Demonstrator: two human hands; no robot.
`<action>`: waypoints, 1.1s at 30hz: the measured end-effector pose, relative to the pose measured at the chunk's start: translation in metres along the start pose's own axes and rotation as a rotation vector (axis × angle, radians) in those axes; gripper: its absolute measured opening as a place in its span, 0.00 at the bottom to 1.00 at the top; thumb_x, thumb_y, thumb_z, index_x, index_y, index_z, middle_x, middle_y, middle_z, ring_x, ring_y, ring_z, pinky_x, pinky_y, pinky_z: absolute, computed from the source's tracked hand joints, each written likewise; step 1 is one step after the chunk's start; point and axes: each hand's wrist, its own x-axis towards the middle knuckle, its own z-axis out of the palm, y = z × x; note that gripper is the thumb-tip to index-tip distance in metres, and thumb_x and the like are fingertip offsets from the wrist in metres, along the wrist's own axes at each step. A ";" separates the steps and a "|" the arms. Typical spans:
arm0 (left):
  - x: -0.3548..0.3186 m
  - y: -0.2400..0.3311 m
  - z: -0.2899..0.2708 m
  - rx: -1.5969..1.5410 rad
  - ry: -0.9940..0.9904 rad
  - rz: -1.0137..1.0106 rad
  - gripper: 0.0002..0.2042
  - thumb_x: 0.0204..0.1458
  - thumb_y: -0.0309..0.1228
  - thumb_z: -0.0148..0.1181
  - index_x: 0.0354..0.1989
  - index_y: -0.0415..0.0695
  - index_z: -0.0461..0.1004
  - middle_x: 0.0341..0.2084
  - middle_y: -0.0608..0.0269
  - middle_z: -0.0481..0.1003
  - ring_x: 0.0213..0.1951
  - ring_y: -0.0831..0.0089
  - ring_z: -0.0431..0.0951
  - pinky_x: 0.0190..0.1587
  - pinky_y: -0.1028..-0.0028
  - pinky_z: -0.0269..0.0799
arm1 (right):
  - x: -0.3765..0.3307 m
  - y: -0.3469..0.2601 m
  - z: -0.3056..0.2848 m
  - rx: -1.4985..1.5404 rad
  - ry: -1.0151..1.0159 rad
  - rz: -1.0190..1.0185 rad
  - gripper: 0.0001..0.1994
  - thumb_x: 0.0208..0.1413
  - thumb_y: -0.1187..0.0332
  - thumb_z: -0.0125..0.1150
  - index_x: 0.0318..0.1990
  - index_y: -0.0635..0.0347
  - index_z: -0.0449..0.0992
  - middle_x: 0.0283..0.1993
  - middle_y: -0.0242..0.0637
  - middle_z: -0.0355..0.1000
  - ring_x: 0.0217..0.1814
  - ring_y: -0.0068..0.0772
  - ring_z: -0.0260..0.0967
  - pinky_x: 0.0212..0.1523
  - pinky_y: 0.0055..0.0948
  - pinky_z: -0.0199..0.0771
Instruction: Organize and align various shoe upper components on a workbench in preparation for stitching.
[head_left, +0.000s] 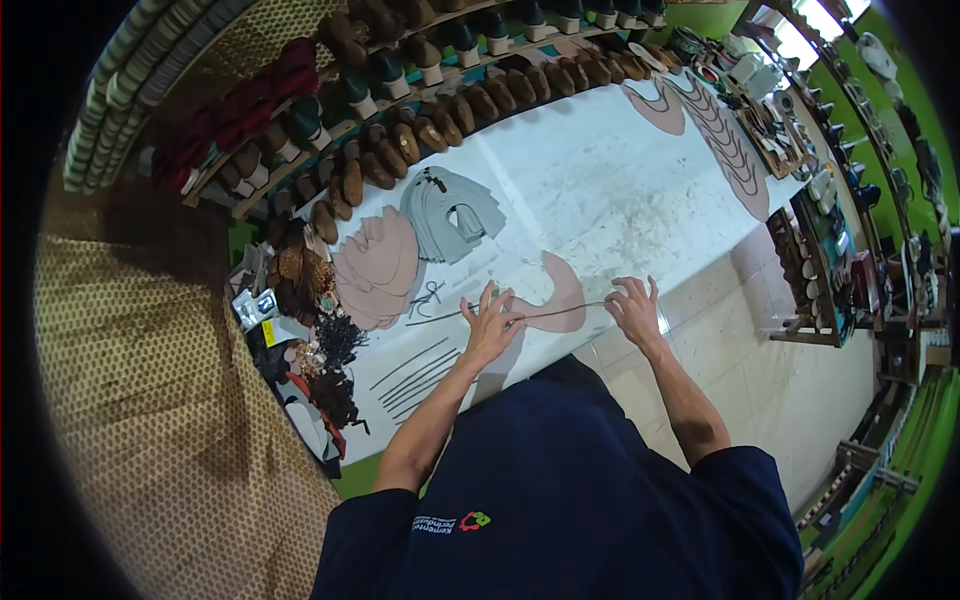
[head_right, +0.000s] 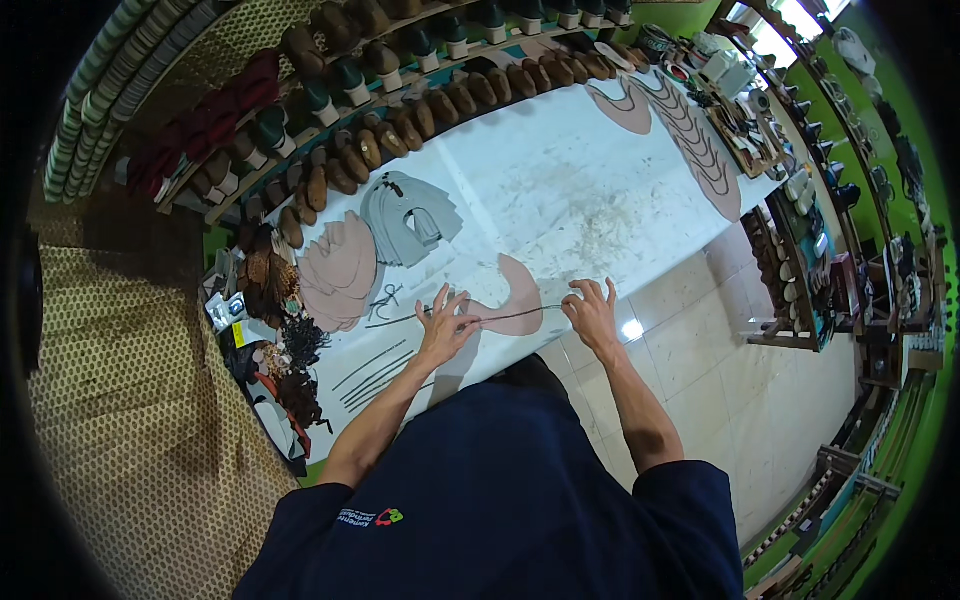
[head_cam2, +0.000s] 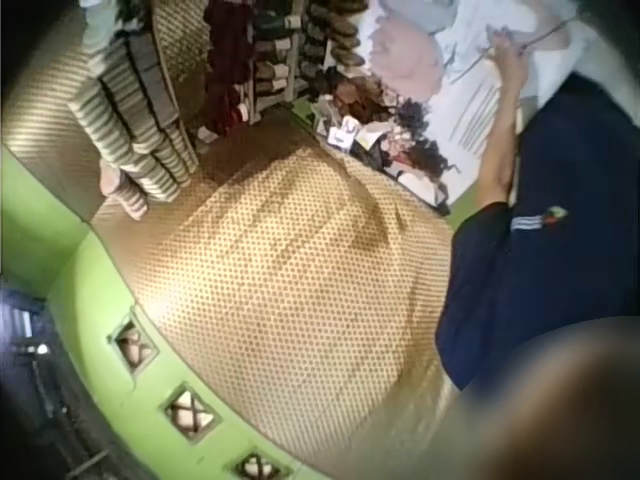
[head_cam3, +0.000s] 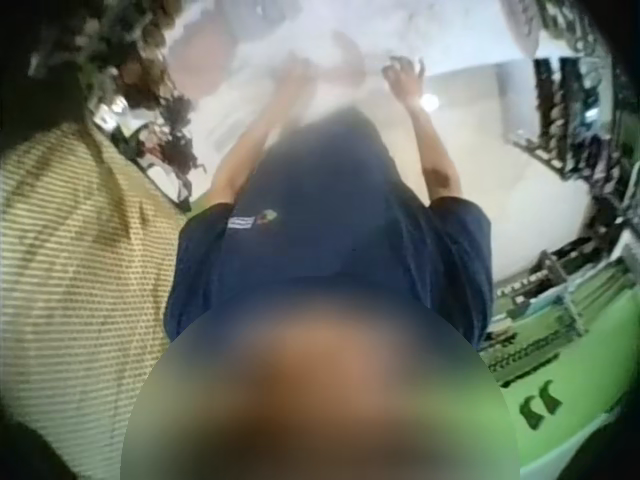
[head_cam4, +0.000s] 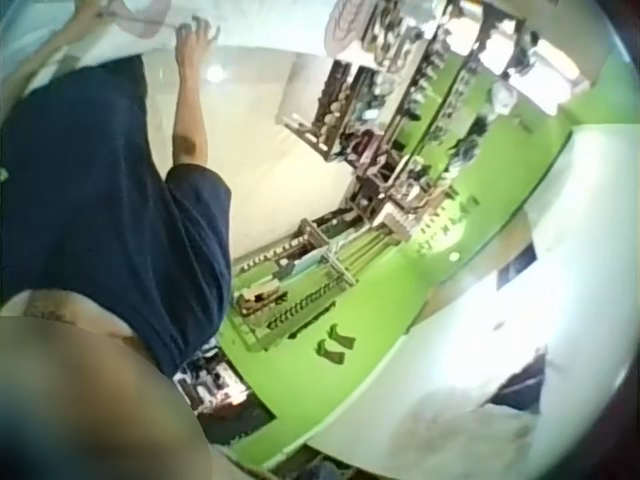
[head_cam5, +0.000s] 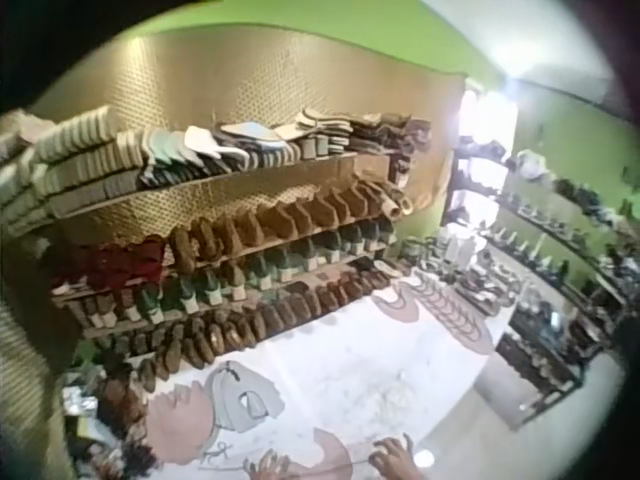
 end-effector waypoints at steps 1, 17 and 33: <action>0.001 0.001 0.002 0.023 0.030 -0.016 0.08 0.59 0.41 0.69 0.42 0.57 0.90 0.71 0.63 0.68 0.79 0.50 0.47 0.67 0.22 0.29 | -0.001 0.003 0.000 0.001 0.000 0.001 0.07 0.62 0.63 0.66 0.41 0.52 0.87 0.59 0.31 0.73 0.71 0.36 0.65 0.78 0.67 0.41; -0.027 0.013 -0.013 0.192 0.158 -0.147 0.20 0.57 0.32 0.65 0.58 0.63 0.82 0.81 0.54 0.47 0.81 0.48 0.38 0.68 0.19 0.29 | 0.031 -0.082 0.050 0.150 0.121 -0.287 0.08 0.56 0.62 0.71 0.41 0.48 0.89 0.62 0.33 0.74 0.70 0.39 0.65 0.77 0.64 0.47; -0.023 0.013 -0.010 0.225 0.104 -0.219 0.23 0.58 0.36 0.64 0.64 0.67 0.78 0.81 0.51 0.44 0.82 0.44 0.34 0.66 0.16 0.26 | 0.058 -0.118 0.071 0.157 0.066 -0.287 0.05 0.54 0.63 0.70 0.34 0.50 0.88 0.60 0.28 0.75 0.68 0.36 0.67 0.77 0.68 0.41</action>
